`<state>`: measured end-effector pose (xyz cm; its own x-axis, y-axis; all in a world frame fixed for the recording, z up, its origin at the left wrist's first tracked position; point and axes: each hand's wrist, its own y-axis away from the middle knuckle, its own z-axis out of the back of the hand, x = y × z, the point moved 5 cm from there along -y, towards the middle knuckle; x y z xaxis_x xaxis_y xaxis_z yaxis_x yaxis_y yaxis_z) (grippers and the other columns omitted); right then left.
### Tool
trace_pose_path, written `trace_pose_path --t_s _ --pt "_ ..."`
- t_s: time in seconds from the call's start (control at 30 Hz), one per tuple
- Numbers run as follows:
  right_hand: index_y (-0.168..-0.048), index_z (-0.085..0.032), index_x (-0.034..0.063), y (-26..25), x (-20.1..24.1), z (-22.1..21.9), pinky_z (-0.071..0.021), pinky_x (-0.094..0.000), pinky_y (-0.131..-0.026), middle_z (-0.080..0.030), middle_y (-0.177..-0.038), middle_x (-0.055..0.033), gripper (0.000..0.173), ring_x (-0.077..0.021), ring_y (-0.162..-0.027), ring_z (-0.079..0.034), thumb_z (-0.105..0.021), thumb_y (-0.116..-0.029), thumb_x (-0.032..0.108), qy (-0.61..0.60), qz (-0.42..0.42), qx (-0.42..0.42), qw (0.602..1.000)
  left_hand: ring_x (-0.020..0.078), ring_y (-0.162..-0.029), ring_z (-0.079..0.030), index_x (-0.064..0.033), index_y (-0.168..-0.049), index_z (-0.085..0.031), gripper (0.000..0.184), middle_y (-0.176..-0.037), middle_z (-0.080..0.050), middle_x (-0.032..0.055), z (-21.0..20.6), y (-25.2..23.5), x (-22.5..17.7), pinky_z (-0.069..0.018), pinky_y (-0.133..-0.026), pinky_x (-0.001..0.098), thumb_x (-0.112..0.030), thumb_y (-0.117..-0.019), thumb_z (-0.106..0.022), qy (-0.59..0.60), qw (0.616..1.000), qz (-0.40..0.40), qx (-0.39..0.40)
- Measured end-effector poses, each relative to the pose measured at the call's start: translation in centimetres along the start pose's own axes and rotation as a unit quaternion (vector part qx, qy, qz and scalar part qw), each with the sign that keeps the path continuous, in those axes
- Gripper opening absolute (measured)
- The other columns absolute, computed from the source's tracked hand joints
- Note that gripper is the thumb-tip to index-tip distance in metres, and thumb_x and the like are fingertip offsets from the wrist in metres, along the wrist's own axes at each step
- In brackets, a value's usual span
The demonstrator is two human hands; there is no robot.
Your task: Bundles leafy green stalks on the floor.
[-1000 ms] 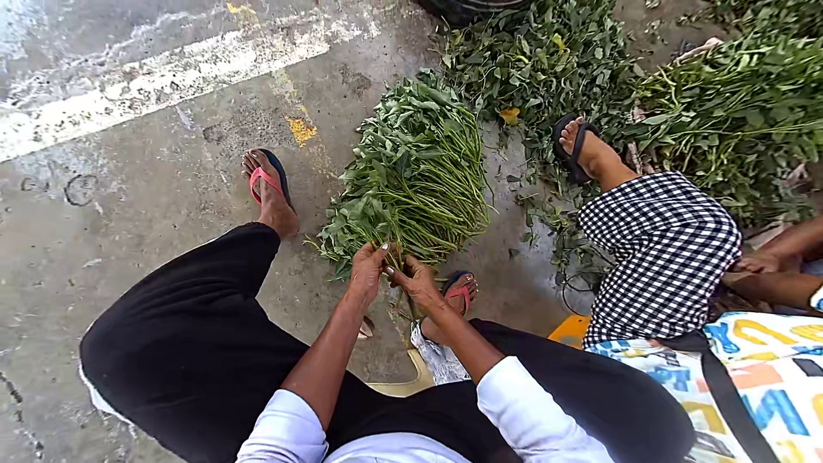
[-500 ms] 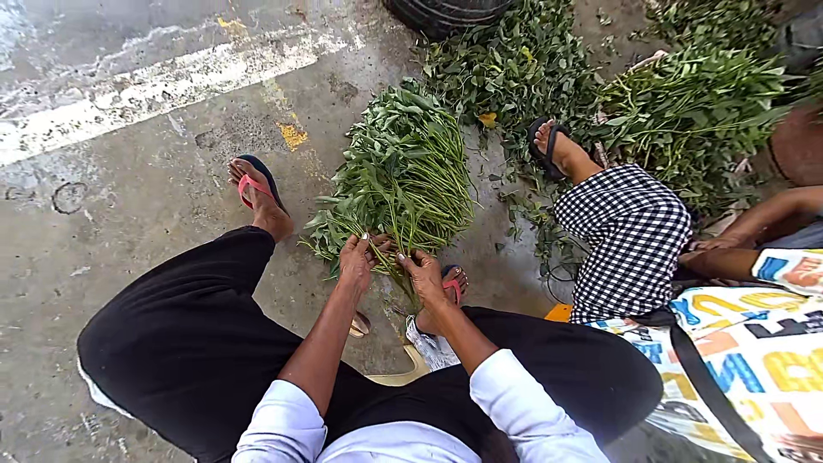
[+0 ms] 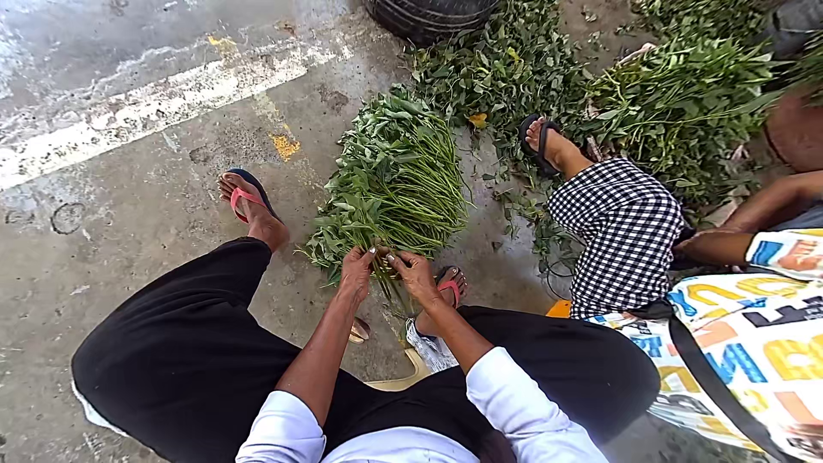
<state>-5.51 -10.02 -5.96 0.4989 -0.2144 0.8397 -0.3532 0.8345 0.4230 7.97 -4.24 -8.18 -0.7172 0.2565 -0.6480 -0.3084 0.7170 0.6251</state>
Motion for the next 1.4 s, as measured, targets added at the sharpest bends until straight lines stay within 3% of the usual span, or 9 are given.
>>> trace_pose_path --t_s 0.1,0.2,0.3,0.37,0.43,0.57,0.8,1.0,1.4 --pt "-0.118 -0.068 -0.0005 -1.4 1.1 0.9 -0.0606 -0.0358 -0.076 -0.073 -0.096 -0.0132 0.026 -0.0184 -0.079 -0.071 -0.055 -0.1077 0.02 -0.009 -0.004 -0.057 0.998 0.0234 -0.089 -0.073 0.0032 -0.13 -0.053 0.024 -0.098 -0.073 0.0169 1.1 -0.7 -0.5 -0.059 -0.082 0.0377 -0.005 -0.1084 -0.045 0.014 0.998 -0.013 -0.066" --pt "-0.134 -0.063 0.0014 -2.6 1.8 -1.0 -0.0586 -0.0464 -0.092 -0.066 -0.123 -0.02 0.034 -0.0287 -0.104 -0.07 -0.049 -0.1101 0.022 0.048 -0.025 0.002 0.999 0.0232 -0.092 -0.072 0.0031 -0.132 -0.052 0.026 -0.106 -0.071 0.0175 1.0 -1.1 0.9 -0.0587 -0.082 0.0376 -0.005 -0.1083 -0.046 0.007 0.998 -0.001 -0.059" --pt "-0.151 -0.045 -0.0042 -2.5 2.4 -4.7 -0.0332 -0.0496 -0.121 -0.041 -0.158 -0.0259 0.054 -0.0352 -0.147 -0.042 -0.035 -0.1128 0.032 0.094 0.005 0.071 0.993 0.0174 -0.093 -0.065 0.0053 -0.133 -0.047 0.028 -0.11 -0.063 0.0165 0.5 -1.1 1.4 -0.0559 -0.084 0.0332 -0.003 -0.1067 -0.049 -0.025 0.998 -0.017 -0.046" --pt "-0.157 -0.033 -0.0063 -2.4 2.4 -6.3 -0.0216 -0.0475 -0.128 -0.021 -0.167 -0.0275 0.064 -0.0367 -0.157 -0.022 -0.031 -0.1124 0.039 0.13 0.038 0.109 0.985 0.0147 -0.093 -0.065 0.0072 -0.133 -0.047 0.029 -0.109 -0.064 0.0166 1.0 -1.3 1.1 -0.0558 -0.084 0.0307 -0.001 -0.1052 -0.051 -0.037 0.996 -0.042 -0.068" --pt "-0.153 -0.046 -0.0012 -2.6 2.2 -6.8 -0.0235 -0.0504 -0.126 -0.025 -0.167 -0.026 0.062 -0.0389 -0.156 -0.025 -0.032 -0.1108 0.043 0.156 0.079 0.141 0.975 0.0142 -0.09 -0.065 0.0071 -0.13 -0.047 0.028 -0.106 -0.063 0.0159 1.8 -1.6 1.1 -0.0561 -0.081 0.0297 0.002 -0.1032 -0.052 -0.023 0.993 -0.046 -0.104" --pt "-0.127 -0.072 0.0083 -5.8 3.5 -3.7 -0.039 -0.0524 -0.116 -0.055 -0.148 -0.0166 0.034 -0.0344 -0.139 -0.05 -0.053 -0.1071 0.029 0.209 0.134 0.079 0.966 0.0191 -0.088 -0.067 0.0031 -0.134 -0.048 0.031 -0.108 -0.064 0.0154 2.2 -2.0 1.2 -0.0573 -0.077 0.0339 0.003 -0.1034 -0.051 0.047 0.99 0.016 -0.129" --pt "-0.123 -0.068 0.0007 -14.3 2.2 2.3 -0.047 -0.0626 -0.095 -0.064 -0.121 -0.0258 0.036 -0.046 -0.119 -0.059 -0.077 -0.0905 0.014 0.43 0.138 -0.067 0.889 0.0224 -0.079 -0.069 0.0026 -0.131 -0.051 0.027 -0.097 -0.065 0.0141 2.4 -2.3 1.5 -0.0603 -0.074 0.0369 0.002 -0.1054 -0.045 0.132 0.977 0.044 -0.164" --pt "-0.132 -0.064 0.0007 -15.9 1.3 3.6 -0.0443 -0.0644 -0.1 -0.061 -0.13 -0.027 0.045 -0.0459 -0.125 -0.057 -0.075 -0.0878 0.003 0.47 0.104 -0.058 0.875 0.0201 -0.072 -0.067 0.0037 -0.131 -0.05 0.026 -0.095 -0.062 0.0122 1.9 -2.3 1.0 -0.0612 -0.072 0.0374 0.001 -0.106 -0.044 0.13 0.979 0.024 -0.153" --pt "-0.118 -0.066 -0.005 -13.7 2.0 3.8 -0.053 -0.0616 -0.086 -0.068 -0.116 -0.0285 0.025 -0.0471 -0.108 -0.067 -0.063 -0.094 -0.001 0.486 0.214 -0.042 0.846 0.0228 -0.084 -0.072 0.0037 -0.13 -0.049 0.024 -0.1 -0.069 0.0153 0.9 -2.0 1.1 -0.061 -0.079 0.0391 -0.001 -0.1072 -0.044 0.126 0.985 0.039 -0.108"
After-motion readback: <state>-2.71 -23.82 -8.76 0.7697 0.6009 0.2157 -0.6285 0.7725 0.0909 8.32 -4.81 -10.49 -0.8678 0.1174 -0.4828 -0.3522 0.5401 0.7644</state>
